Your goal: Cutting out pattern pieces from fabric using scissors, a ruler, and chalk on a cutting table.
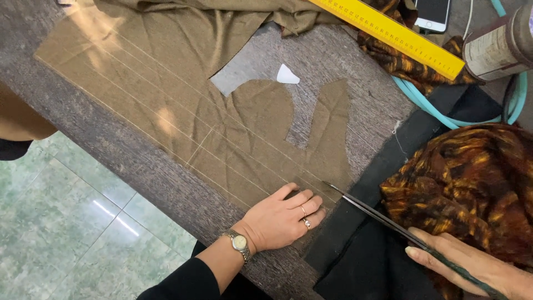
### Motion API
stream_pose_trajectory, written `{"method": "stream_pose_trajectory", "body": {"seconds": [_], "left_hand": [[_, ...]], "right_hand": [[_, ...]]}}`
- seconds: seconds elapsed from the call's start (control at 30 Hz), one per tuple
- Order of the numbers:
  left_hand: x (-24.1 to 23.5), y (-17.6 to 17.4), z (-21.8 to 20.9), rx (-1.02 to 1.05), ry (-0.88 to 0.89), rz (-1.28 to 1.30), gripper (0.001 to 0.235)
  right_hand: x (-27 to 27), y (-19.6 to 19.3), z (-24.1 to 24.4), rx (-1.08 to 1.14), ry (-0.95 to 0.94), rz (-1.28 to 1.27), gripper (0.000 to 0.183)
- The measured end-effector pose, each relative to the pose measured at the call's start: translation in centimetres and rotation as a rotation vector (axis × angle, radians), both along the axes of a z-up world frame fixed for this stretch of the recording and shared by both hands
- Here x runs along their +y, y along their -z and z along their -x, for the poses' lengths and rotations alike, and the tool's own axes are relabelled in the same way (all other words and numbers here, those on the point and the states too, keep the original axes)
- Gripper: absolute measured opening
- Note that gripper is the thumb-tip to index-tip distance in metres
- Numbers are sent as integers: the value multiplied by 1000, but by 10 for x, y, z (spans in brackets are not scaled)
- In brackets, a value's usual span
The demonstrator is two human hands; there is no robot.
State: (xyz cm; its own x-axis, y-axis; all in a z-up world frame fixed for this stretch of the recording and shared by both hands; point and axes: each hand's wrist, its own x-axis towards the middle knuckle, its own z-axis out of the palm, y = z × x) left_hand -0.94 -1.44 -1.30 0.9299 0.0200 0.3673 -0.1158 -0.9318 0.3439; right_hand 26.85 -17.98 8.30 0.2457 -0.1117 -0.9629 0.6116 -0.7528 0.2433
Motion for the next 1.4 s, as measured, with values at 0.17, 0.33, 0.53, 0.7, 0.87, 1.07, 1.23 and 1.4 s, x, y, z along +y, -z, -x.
{"method": "stream_pose_trajectory", "body": {"seconds": [0.17, 0.33, 0.53, 0.7, 0.87, 1.07, 1.23, 1.4], "left_hand": [[0, -2, 0, 8, 8, 19, 22], [1, -3, -1, 17, 23, 31, 22], [1, -6, -2, -21, -1, -6, 21], [3, -13, -4, -28, -1, 19, 21], [1, -8, -2, -5, 17, -43, 27], [1, -5, -5, 49, 31, -57, 31], [0, -2, -4, 66, 34, -64, 32], [1, -4, -4, 61, 30, -63, 33]], "right_hand": [[9, 4, -6, 51, 57, 83, 77], [18, -8, 0, 84, 121, 92, 73], [0, 8, -12, 126, 113, 5, 74], [8, 7, -10, 182, 102, 5, 75], [-24, 30, -19, 234, -70, -304, 75], [-40, 35, -19, 233, 237, -238, 84], [-39, 32, -18, 228, 77, -323, 83], [-24, 18, -13, 121, -42, -200, 81]]}}
